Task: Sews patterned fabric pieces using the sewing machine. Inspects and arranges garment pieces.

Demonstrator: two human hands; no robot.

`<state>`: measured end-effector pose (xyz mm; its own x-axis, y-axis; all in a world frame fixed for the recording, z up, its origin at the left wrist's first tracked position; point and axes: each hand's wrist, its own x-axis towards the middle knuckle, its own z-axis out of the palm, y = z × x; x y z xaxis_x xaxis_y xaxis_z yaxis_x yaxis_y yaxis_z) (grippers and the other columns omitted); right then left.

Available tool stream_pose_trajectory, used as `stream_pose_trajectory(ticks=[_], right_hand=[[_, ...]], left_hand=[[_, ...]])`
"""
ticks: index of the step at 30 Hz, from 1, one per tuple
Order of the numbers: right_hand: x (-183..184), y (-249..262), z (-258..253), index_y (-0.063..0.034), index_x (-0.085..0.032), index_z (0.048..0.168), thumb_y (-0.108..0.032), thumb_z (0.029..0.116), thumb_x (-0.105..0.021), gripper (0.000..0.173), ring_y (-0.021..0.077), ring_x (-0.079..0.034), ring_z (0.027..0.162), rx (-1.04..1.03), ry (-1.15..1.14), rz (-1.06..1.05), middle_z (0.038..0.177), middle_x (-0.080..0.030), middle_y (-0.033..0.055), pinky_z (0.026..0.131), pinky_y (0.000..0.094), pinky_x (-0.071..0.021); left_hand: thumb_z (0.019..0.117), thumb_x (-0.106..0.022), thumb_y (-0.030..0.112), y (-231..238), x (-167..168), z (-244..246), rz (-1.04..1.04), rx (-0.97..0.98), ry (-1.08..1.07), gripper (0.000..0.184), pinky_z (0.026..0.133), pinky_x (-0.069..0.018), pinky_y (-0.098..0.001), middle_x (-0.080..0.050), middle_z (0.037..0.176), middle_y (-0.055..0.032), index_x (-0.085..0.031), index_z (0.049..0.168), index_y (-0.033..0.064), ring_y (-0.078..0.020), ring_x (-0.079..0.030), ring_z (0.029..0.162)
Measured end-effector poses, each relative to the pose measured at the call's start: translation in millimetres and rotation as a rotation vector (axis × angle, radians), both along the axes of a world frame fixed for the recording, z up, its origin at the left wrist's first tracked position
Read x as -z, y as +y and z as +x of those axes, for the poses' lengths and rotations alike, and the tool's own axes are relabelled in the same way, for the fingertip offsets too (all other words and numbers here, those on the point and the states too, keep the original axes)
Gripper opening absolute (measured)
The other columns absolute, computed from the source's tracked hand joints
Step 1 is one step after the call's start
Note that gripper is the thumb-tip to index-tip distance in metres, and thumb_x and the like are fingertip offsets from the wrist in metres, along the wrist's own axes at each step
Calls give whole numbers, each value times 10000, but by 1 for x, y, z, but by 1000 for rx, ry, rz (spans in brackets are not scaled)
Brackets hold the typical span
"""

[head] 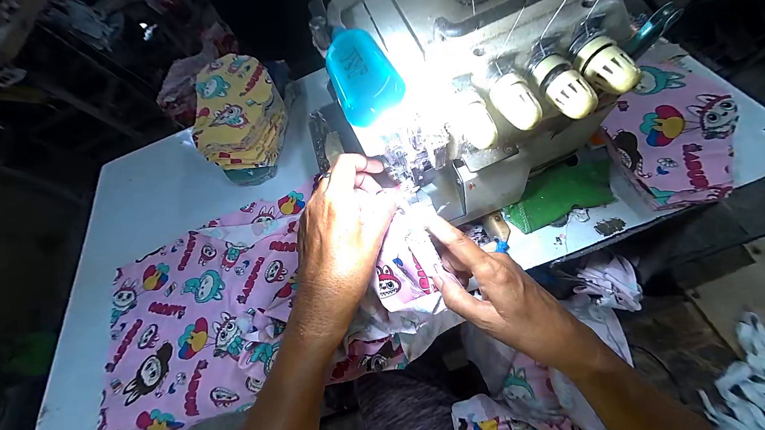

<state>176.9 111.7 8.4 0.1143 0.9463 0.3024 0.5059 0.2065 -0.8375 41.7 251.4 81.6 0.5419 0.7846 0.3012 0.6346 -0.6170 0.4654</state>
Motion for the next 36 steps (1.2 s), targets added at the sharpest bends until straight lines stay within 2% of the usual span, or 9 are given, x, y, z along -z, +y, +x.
stream_pose_trajectory(ticks=[3,8,11,14,20,25,28,31,36], right_hand=[[-4,0,2,-123,-609,1432,-196,1001,-512,449,93,-610,709,-10,44,-41,848,-696,38,654,266,-504],[-7,-1,-6,-91,-467,1536,-174,997,-566,554,13,-555,632,96,238,-29,726,-598,-43,621,166,-491],[-3,4,-13,-57,-641,1330,-109,968,-608,367,3,-626,690,237,256,128,822,-688,-21,661,158,-543],[-4,9,-16,-33,-740,1131,-82,978,-612,206,4,-667,753,289,255,208,970,-742,29,692,157,-567],[-12,12,-18,-10,-735,1176,-88,977,-630,238,-15,-576,540,312,223,170,924,-722,46,487,142,-519],[-8,18,-18,-89,-775,1174,-156,969,-626,262,88,-600,613,381,-39,172,869,-747,21,562,267,-490],[-12,18,-14,-133,-785,1160,-210,987,-625,248,145,-567,587,409,-261,190,787,-650,18,496,316,-434],[-25,14,-5,-166,-803,1088,-253,992,-657,195,204,-583,813,409,-424,250,928,-597,65,664,346,-470],[-52,32,6,-76,-784,1038,-110,988,-636,159,261,-640,1017,184,-497,436,1035,-696,111,876,369,-519]], left_hand=[[948,-677,238,-2,1,-1,-18,-9,-12,436,717,-488,-362,-668,925,-26,-555,1329,67,-149,-611,797],[984,-612,176,-6,-1,4,-4,-16,-11,522,568,-465,-367,-610,832,-75,-442,1456,29,-185,-564,656],[960,-618,146,14,-1,22,-39,-130,-11,535,824,-513,-458,-688,1021,-150,-474,1456,2,-255,-658,916],[929,-627,100,27,3,31,28,-122,-18,390,908,-501,-527,-686,1082,-231,-566,1278,-62,-342,-675,1042],[925,-619,57,36,4,35,42,-103,-6,328,967,-476,-524,-681,1115,-261,-605,1220,-85,-358,-661,1103],[904,-650,87,45,3,32,34,-76,1,398,964,-467,-566,-676,1111,-272,-581,1248,-102,-385,-657,1097],[910,-653,108,50,2,30,25,-58,1,526,1007,-454,-576,-667,1184,-277,-513,1375,-95,-395,-645,1153],[957,-658,169,47,-7,14,13,-17,-39,656,977,-502,-476,-663,1223,-220,-396,1527,-25,-317,-651,1116],[1006,-597,165,9,-29,-50,67,11,-215,395,858,-567,-311,-665,1253,-140,-594,1381,41,-180,-662,1103]])
